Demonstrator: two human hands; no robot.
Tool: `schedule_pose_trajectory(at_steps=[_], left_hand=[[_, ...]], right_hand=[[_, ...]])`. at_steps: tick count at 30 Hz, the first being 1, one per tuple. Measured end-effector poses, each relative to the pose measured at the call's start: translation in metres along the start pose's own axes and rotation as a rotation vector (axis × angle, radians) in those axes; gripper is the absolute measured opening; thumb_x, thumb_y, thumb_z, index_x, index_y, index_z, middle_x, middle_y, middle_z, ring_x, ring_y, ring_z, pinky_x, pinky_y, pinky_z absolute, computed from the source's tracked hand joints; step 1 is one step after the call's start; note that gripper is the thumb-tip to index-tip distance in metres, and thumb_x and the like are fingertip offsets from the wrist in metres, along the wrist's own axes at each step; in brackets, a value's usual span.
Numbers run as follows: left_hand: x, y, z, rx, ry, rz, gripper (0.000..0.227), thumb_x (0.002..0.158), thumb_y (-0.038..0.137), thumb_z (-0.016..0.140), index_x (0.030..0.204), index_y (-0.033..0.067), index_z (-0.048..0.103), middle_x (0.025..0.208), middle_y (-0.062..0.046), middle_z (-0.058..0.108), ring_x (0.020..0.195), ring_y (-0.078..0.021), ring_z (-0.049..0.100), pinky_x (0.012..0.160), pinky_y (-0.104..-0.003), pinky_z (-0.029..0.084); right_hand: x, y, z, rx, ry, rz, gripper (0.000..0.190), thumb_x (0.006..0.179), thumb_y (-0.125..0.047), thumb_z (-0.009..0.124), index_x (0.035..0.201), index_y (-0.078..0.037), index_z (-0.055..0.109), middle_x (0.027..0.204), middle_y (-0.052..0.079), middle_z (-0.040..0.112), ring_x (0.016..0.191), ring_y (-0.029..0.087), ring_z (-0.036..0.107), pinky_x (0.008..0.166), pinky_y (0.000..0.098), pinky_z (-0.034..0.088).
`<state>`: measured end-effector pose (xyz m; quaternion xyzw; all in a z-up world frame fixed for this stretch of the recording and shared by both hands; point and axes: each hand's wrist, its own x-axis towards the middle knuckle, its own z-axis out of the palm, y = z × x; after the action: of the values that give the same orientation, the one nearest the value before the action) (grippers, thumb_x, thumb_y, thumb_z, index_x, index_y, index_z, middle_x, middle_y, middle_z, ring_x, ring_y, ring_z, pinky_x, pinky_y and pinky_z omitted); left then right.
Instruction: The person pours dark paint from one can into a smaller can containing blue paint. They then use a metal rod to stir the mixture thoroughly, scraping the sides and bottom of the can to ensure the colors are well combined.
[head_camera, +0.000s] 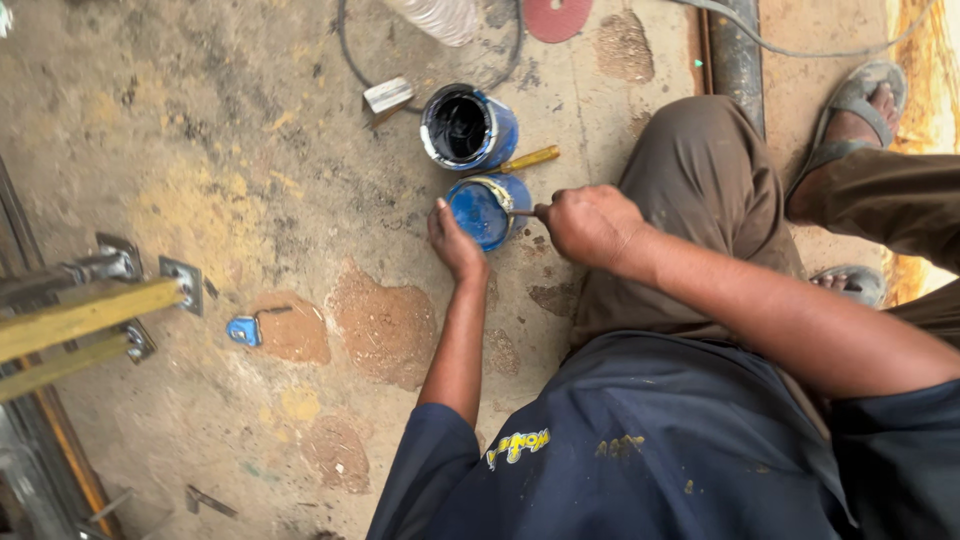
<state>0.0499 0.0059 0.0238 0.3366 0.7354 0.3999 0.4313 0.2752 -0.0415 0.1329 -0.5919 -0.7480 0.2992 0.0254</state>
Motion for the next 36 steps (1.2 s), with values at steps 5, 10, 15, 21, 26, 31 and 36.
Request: schedule_pose_trajectory(at_steps=[5,10,15,21,26,31,36], left_hand=[[0.005,-0.012,0.008,-0.114,0.052,0.129,0.052,0.105,0.042,0.051,0.125,-0.0044,0.063,0.122,-0.022,0.066,0.107,-0.0309,0.067,0.091,-0.045,0.055],[0.005,-0.018,0.005,-0.134,0.055,0.161,0.046,0.107,0.039,0.051,0.113,-0.0038,0.066,0.106,-0.016,0.069,0.095,-0.0238,0.064,0.085,-0.038,0.051],[0.004,-0.034,0.009,-0.32,0.083,0.089,0.043,0.105,0.037,0.056,0.108,-0.0043,0.068,0.102,-0.015,0.068,0.091,-0.0224,0.06,0.085,-0.038,0.05],[0.003,-0.054,0.014,-0.38,0.079,0.107,0.046,0.109,0.039,0.052,0.107,-0.0041,0.067,0.1,-0.013,0.069,0.089,-0.0194,0.059,0.085,-0.036,0.051],[0.018,-0.051,0.031,-0.453,0.07,0.152,0.047,0.107,0.039,0.05,0.111,-0.0039,0.067,0.104,-0.013,0.071,0.093,-0.0203,0.064,0.086,-0.036,0.053],[0.006,-0.066,0.017,-0.323,0.159,0.128,0.046,0.11,0.038,0.049,0.111,-0.0049,0.067,0.106,-0.015,0.069,0.095,-0.0204,0.06,0.09,-0.036,0.051],[0.003,-0.067,0.014,-0.224,0.149,0.186,0.042,0.112,0.034,0.053,0.106,-0.0053,0.066,0.099,-0.014,0.066,0.092,-0.0202,0.059,0.087,-0.035,0.052]], right_hand=[[0.028,-0.025,-0.025,-0.327,-0.249,-0.117,0.025,0.096,-0.019,0.057,0.095,-0.01,0.08,0.1,0.013,0.076,0.092,0.031,0.076,0.074,0.0424,0.061],[0.083,-0.093,-0.044,-0.584,-0.432,-0.193,0.022,0.093,-0.021,0.064,0.103,-0.008,0.077,0.105,0.014,0.075,0.096,0.03,0.075,0.07,0.0423,0.061],[0.081,-0.106,-0.053,-0.597,-0.505,-0.15,0.023,0.092,-0.02,0.064,0.107,-0.01,0.078,0.111,0.014,0.074,0.102,0.032,0.073,0.076,0.044,0.062],[0.044,-0.029,-0.021,-0.299,-0.389,0.039,0.03,0.096,-0.016,0.055,0.119,-0.01,0.073,0.115,0.016,0.072,0.1,0.036,0.072,0.082,0.0456,0.058],[0.038,0.048,0.008,-0.238,-0.098,-0.352,0.067,0.078,-0.009,0.065,0.145,-0.011,0.056,0.117,0.012,0.07,0.091,0.034,0.073,0.077,0.0443,0.06],[0.032,0.068,0.063,0.0,0.047,-0.353,0.08,0.071,-0.009,0.069,0.149,-0.016,0.054,0.107,0.013,0.069,0.087,0.035,0.07,0.074,0.0438,0.059],[0.028,0.07,0.06,-0.047,-0.009,-0.334,0.081,0.071,-0.016,0.071,0.148,-0.008,0.051,0.094,0.017,0.068,0.074,0.036,0.068,0.063,0.0472,0.056]])
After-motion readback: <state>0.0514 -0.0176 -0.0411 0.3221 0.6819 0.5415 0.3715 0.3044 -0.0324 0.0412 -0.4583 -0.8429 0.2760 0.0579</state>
